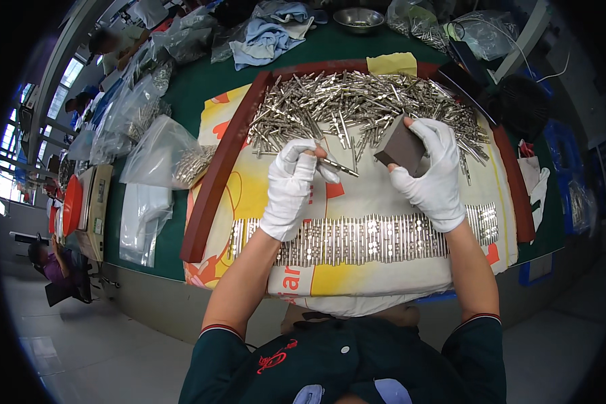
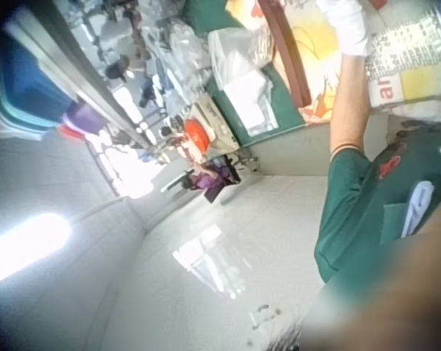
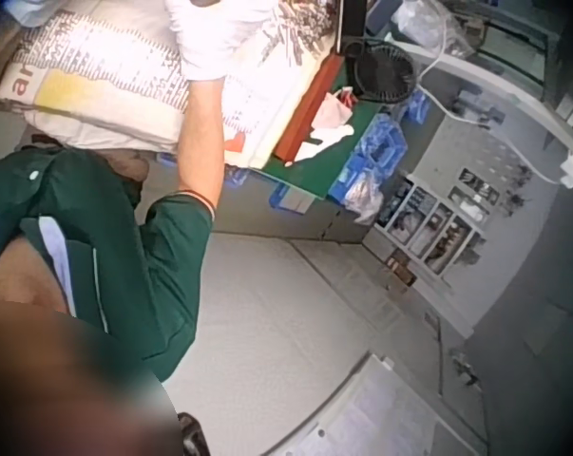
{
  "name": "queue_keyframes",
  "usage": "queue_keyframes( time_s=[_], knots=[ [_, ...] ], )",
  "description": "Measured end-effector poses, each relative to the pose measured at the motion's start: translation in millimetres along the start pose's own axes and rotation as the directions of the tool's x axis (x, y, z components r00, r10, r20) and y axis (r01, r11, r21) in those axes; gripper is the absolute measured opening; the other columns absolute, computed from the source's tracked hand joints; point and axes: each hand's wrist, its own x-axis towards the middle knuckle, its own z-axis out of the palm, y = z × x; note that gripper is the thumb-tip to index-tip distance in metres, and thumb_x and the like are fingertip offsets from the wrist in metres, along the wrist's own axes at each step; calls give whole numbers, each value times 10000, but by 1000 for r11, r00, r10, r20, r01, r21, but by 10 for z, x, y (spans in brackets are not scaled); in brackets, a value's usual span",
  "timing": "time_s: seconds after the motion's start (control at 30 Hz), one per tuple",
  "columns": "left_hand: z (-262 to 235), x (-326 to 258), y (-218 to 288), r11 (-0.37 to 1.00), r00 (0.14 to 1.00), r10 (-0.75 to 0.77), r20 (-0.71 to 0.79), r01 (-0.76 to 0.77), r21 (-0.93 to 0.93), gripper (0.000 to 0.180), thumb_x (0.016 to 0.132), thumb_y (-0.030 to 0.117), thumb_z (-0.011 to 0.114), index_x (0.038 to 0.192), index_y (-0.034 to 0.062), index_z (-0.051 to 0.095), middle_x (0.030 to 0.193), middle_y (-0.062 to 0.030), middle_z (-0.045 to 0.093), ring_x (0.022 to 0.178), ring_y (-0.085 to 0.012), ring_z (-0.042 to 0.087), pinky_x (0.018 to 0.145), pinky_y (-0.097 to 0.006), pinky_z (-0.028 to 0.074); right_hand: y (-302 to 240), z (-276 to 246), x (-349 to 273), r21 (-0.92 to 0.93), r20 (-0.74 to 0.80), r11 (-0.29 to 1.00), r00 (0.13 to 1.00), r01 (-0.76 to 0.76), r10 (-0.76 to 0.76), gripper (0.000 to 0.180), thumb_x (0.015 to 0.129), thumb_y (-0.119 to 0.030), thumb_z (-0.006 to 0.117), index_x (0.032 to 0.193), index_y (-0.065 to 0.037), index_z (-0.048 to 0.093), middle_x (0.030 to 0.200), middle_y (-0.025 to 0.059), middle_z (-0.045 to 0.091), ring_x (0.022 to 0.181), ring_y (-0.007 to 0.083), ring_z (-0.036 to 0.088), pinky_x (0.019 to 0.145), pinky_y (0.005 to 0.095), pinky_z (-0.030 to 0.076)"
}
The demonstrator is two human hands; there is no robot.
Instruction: Sorting and arranging small metal pins onto a template at a workbench.
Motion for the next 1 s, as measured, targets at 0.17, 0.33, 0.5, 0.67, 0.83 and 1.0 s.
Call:
queue_keyframes(
  time_s=[0.17,0.33,0.5,0.67,0.83,1.0],
  knots=[
    [-6,-33,46,993,986,-118,-119,115,-31,171,1029,185,525,1088,30,566,910,-111,666,700,-171,660,675,-279,525,92,-87,53,-158,-71,987,997,20,-31,656,618,-320,760,1189,-51,582,1133,128,551,1024,326,518,913,446,429],
    [-66,-75,85,986,981,-146,-126,134,-96,192,1034,223,519,1073,41,565,856,-78,643,697,-120,615,665,-258,512,316,-459,60,-409,-124,883,972,-231,197,746,634,-326,773,1271,-33,518,1188,134,578,1110,326,526,939,448,417],
    [3,-80,78,974,975,-216,-59,211,-82,181,1031,215,525,1096,53,570,918,-70,648,718,-130,641,676,-269,517,689,-942,-104,-653,-107,702,952,-285,287,652,635,-262,782,1213,-40,576,1146,109,627,1109,321,540,941,429,447],
    [53,-99,27,965,968,-239,-74,228,-129,168,1021,179,534,1115,44,571,961,-58,651,741,-161,674,669,-277,527,782,-999,-115,-729,229,674,887,-117,402,657,642,-192,750,1264,-55,591,1365,162,540,1309,379,439,1076,480,345],
    [142,-99,98,960,958,-281,-64,279,-28,193,1023,168,530,1128,10,565,897,-118,674,775,-173,682,753,-296,543,281,-937,55,-581,285,812,947,46,150,608,672,-165,722,1249,-26,591,1378,200,509,1312,393,431,1071,489,339],
    [191,-112,80,958,953,-283,-111,276,-75,167,1021,150,529,1130,29,568,947,-105,678,802,-190,693,762,-300,546,-291,-337,250,85,276,991,954,100,-119,373,876,-330,654,1050,0,642,980,183,658,926,380,621,810,456,480]
  ],
)
